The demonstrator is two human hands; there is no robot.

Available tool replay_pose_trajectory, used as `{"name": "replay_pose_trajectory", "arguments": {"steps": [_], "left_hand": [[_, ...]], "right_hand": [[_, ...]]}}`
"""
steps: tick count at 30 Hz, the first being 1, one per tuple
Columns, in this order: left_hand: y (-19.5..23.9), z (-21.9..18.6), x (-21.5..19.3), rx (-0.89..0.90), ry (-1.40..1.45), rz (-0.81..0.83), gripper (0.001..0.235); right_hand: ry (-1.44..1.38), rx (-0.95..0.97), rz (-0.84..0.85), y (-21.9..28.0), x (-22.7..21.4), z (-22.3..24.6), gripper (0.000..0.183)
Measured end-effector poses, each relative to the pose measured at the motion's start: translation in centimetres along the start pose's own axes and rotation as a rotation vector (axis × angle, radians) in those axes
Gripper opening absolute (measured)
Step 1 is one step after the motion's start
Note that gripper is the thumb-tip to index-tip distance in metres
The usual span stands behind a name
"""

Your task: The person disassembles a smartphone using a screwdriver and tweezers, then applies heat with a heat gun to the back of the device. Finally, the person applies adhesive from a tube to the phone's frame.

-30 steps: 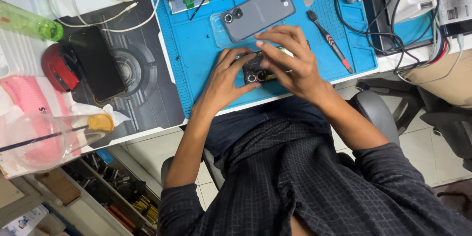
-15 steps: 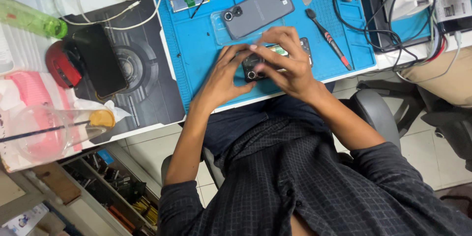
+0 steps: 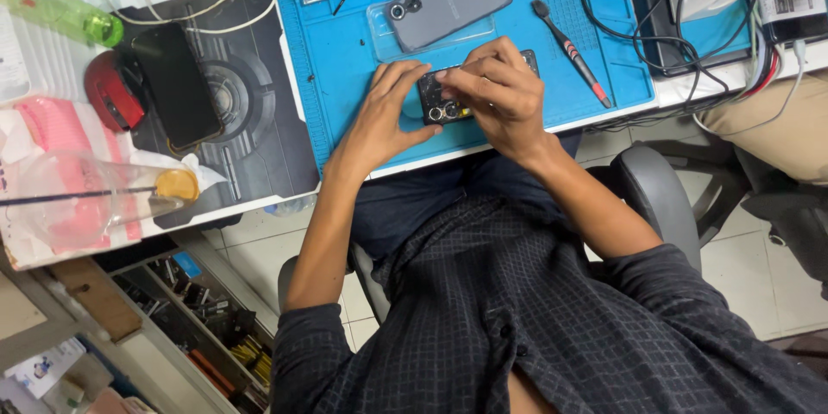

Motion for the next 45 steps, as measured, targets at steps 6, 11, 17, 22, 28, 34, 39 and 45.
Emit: {"name": "replay_pose_trajectory", "arguments": {"steps": [6, 11, 17, 22, 28, 34, 39, 45], "left_hand": [[0.4, -0.1, 0.3, -0.007, 0.002, -0.029, 0.080], [1.2, -0.1, 0.8, -0.065, 0.011, -0.051, 0.077], [0.6, -0.1, 0.6, -0.024, 0.006, -0.087, 0.095], [0.4, -0.1, 0.3, -0.010, 0.222, -0.223, 0.101], [-1.3, -1.3, 1.7, 0.159, 0.635, -0.469, 0.098], [-4.7, -2.0, 4.6, 0.155, 0.652, -0.735, 0.076], [-7.8, 0.3, 7.2, -0.094, 0.922, -1.070, 0.082], [-8.4, 3.2, 7.0, -0.006, 1.873, -0.931, 0.072]], "right_hand": [[-0.045, 0.054, -0.074, 0.5, -0.7, -0.3, 0.035], [-0.424, 0.288, -0.314, 1.0, -4.1, -4.8, 0.027], [-0.237, 0.400, -0.139, -0.8, -7.5, -9.4, 0.025], [0.128, 0.474, -0.008, -1.5, -7.2, -11.9, 0.025], [0.358, 0.414, 0.167, -0.6, -5.2, -11.5, 0.032], [0.430, 0.474, 0.167, 0.4, -3.9, -10.2, 0.033], [0.417, 0.467, 0.104, 0.1, -4.0, -9.1, 0.039], [0.321, 0.435, -0.014, 0.3, -5.5, -7.1, 0.041]]}}
Point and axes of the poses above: each hand's wrist, its own y-axis away from the middle knuckle, its own x-axis out of the palm, z = x × y, the point moved 4 cm from there along -y, towards the middle knuckle, and after that the axes turned 10 degrees about x, right-handed, at the moved point
